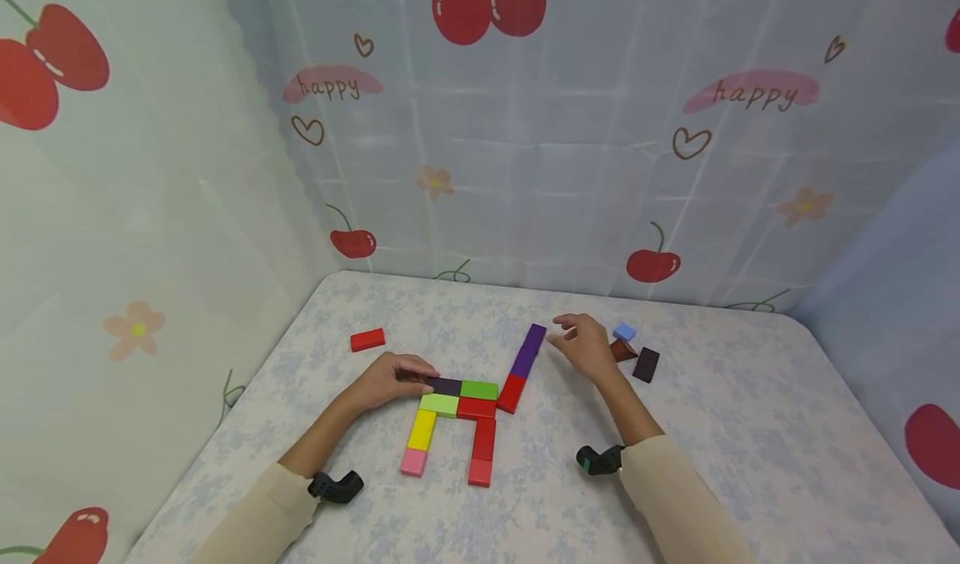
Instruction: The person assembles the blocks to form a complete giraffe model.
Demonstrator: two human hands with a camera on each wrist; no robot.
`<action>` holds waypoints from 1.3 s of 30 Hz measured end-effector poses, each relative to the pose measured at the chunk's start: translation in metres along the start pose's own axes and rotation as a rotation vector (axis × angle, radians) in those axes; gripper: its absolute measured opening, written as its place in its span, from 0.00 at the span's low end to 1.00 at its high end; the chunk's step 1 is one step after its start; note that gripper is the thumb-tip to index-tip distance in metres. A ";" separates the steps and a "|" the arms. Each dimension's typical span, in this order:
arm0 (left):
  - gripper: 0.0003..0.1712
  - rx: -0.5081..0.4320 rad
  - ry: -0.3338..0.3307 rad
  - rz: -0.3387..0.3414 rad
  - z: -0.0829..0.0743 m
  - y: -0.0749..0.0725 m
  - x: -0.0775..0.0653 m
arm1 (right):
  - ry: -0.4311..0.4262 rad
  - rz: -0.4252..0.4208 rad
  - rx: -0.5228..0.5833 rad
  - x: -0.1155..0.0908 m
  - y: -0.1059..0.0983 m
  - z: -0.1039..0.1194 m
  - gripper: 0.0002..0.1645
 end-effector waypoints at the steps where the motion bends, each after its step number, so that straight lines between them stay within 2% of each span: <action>1: 0.14 0.002 0.001 0.001 0.000 0.000 0.000 | 0.001 -0.014 0.004 -0.003 -0.004 -0.001 0.24; 11: 0.14 -0.009 -0.023 -0.015 0.002 0.000 -0.003 | -0.037 -0.124 -0.028 -0.027 -0.037 -0.007 0.20; 20: 0.15 -0.010 -0.035 -0.022 -0.002 0.002 0.000 | -0.007 -0.181 -0.054 -0.048 -0.077 -0.026 0.24; 24: 0.14 -0.004 -0.042 -0.011 -0.008 0.002 -0.001 | 0.039 -0.181 -0.095 -0.055 -0.090 -0.040 0.28; 30: 0.14 -0.020 -0.040 -0.012 -0.030 -0.001 -0.005 | 0.103 -0.142 -0.134 -0.058 -0.100 -0.067 0.31; 36: 0.14 -0.018 -0.033 -0.008 -0.030 -0.001 -0.005 | 0.172 -0.092 -0.121 -0.065 -0.103 -0.088 0.33; 39: 0.15 -0.016 -0.026 -0.009 -0.032 -0.001 -0.006 | 0.176 -0.083 -0.121 -0.068 -0.102 -0.093 0.33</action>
Point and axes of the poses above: each hand's wrist, its own x-axis towards the middle knuckle, its own y-axis out of the palm, z = x × y, the point moved 2 cm from there along x, towards the middle knuckle, and after that the axes turned 3 degrees about y, right-handed, at the moved point
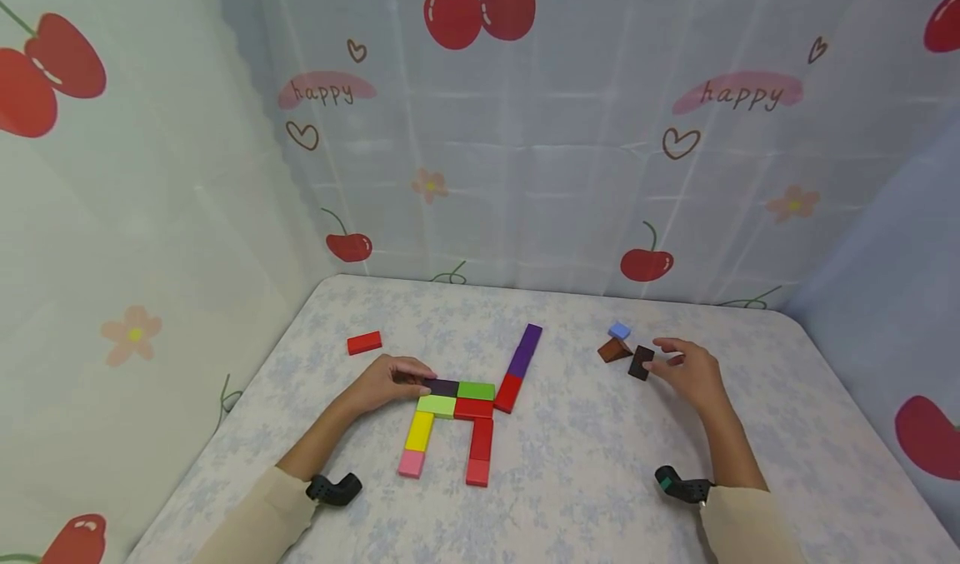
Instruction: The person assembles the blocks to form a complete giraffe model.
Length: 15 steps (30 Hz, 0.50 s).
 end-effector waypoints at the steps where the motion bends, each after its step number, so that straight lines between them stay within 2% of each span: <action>1: 0.14 0.000 0.006 0.000 0.000 0.000 0.000 | -0.008 0.004 -0.004 -0.001 0.001 -0.002 0.33; 6: 0.15 0.002 0.010 0.008 -0.001 0.000 0.000 | -0.040 0.005 -0.016 -0.002 0.006 -0.006 0.33; 13: 0.15 0.034 -0.012 0.002 0.025 0.003 0.006 | -0.030 0.051 -0.047 -0.001 0.009 -0.005 0.36; 15: 0.15 0.037 -0.014 -0.005 0.027 0.003 0.007 | -0.034 0.060 -0.053 0.000 0.009 -0.004 0.37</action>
Point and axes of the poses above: each hand's wrist, its own x-axis towards the middle knuckle, its own y-axis out of the palm, z = x × y, the point moved 2 cm from there along x, towards the middle knuckle, and after that the axes turned 3 degrees about y, right-handed, at the moved point
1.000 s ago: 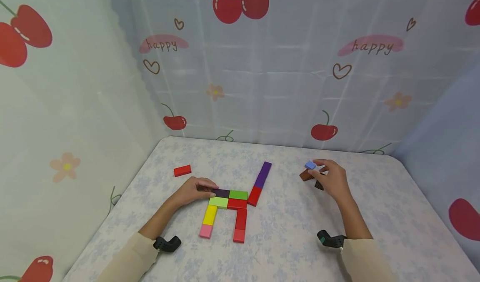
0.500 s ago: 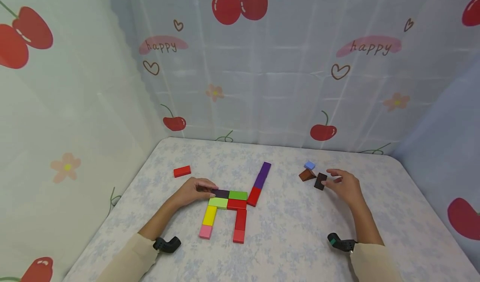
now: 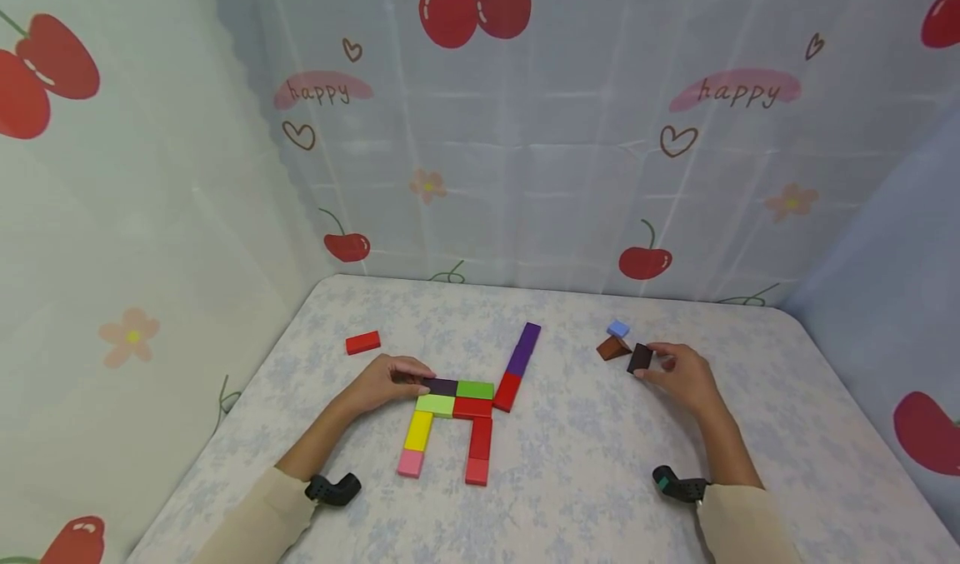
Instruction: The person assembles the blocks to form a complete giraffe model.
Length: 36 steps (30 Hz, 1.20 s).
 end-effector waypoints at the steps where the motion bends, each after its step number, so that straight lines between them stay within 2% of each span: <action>1: 0.15 -0.002 0.001 -0.002 0.000 0.000 0.000 | -0.002 0.001 -0.002 0.000 0.000 0.000 0.37; 11: 0.14 -0.016 0.005 0.011 0.004 -0.001 0.000 | 0.047 0.003 -0.007 0.000 0.003 -0.001 0.38; 17: 0.14 -0.007 0.025 0.010 0.003 -0.002 0.000 | 0.036 -0.011 -0.009 0.000 0.003 -0.002 0.38; 22: 0.15 -0.006 0.006 0.016 0.002 -0.002 0.000 | 0.039 -0.012 -0.010 -0.001 0.002 -0.001 0.38; 29: 0.14 -0.036 0.016 0.002 0.001 -0.001 -0.001 | 0.011 -0.022 -0.012 -0.001 -0.004 0.001 0.38; 36: 0.15 -0.025 -0.004 0.002 0.002 0.000 0.000 | 0.021 -0.060 0.032 -0.001 -0.012 0.002 0.38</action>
Point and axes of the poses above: each hand's wrist, its own x-axis towards the middle knuckle, its own y-axis out of the palm, z = x × y, the point moved 2 cm from there along x, towards the middle knuckle, and after that the axes turned 3 degrees about y, right-handed, at the moved point
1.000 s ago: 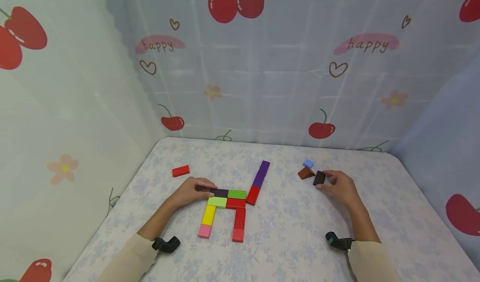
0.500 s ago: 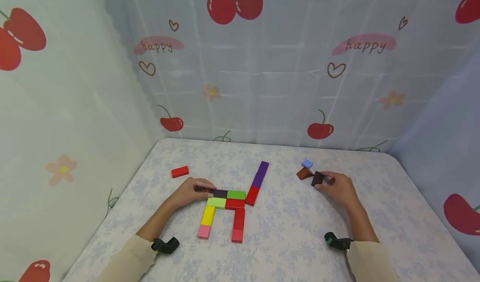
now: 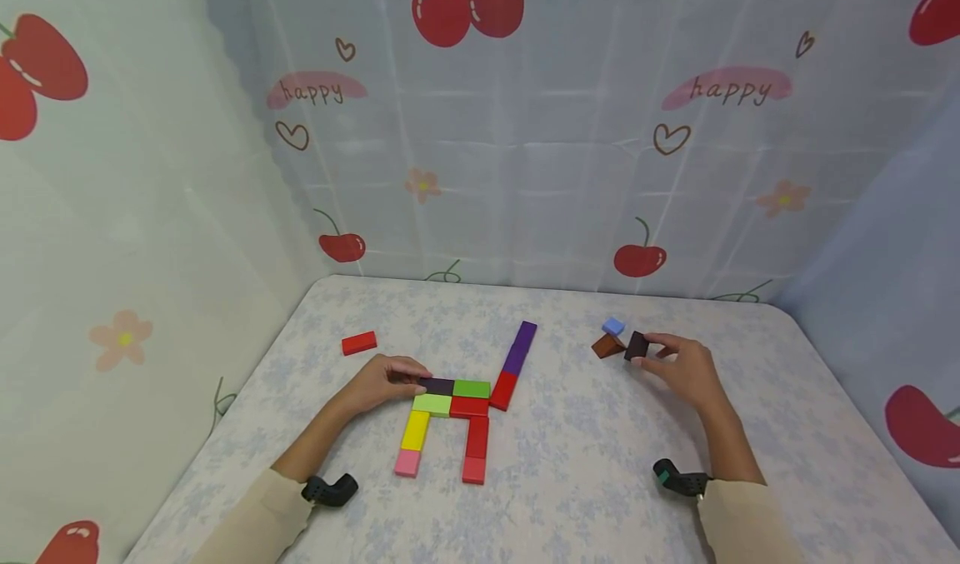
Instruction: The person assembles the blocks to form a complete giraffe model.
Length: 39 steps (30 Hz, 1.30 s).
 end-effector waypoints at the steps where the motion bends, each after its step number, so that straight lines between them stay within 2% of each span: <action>1: 0.15 0.005 -0.002 0.002 0.000 0.000 0.000 | -0.003 -0.012 0.002 0.000 -0.001 0.001 0.38; 3: 0.15 0.011 -0.007 0.012 -0.003 0.000 0.000 | -0.014 -0.032 0.005 0.000 -0.003 0.005 0.37; 6: 0.15 0.000 0.002 0.018 -0.018 -0.002 -0.004 | -0.035 -0.057 0.007 -0.002 -0.006 0.013 0.36; 8: 0.15 -0.001 0.003 0.018 -0.018 -0.002 -0.004 | -0.057 -0.069 0.011 -0.003 -0.008 0.020 0.36; 10: 0.15 -0.006 0.009 0.014 -0.015 -0.003 -0.004 | -0.090 -0.084 0.014 -0.004 -0.008 0.026 0.35; 13: 0.15 0.007 0.009 0.013 0.001 -0.002 -0.001 | -0.145 -0.106 0.020 -0.005 -0.009 0.035 0.33; 19: 0.15 0.015 0.044 0.007 0.003 -0.003 -0.001 | -0.224 -0.135 0.040 -0.006 -0.007 0.052 0.30; 22: 0.14 0.020 0.038 0.008 0.003 -0.004 0.000 | -0.265 -0.142 0.051 -0.008 -0.003 0.062 0.29; 27: 0.13 0.009 0.010 0.012 0.002 -0.003 -0.001 | -0.325 -0.134 0.070 -0.008 0.006 0.081 0.30; 31: 0.15 -0.001 0.018 0.009 0.000 -0.003 -0.001 | -0.367 -0.114 0.075 0.001 0.012 0.099 0.29; 39: 0.15 -0.002 0.021 0.012 -0.001 -0.003 0.000 | -0.353 -0.033 0.065 0.022 0.033 0.126 0.30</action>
Point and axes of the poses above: each hand's wrist, its own x-axis towards the middle knuckle, its own y-axis out of the palm, z = x × y, the point moved 2 cm from there along x, towards the middle knuckle, and after that the axes turned 3 degrees about y, right-handed, at the moved point
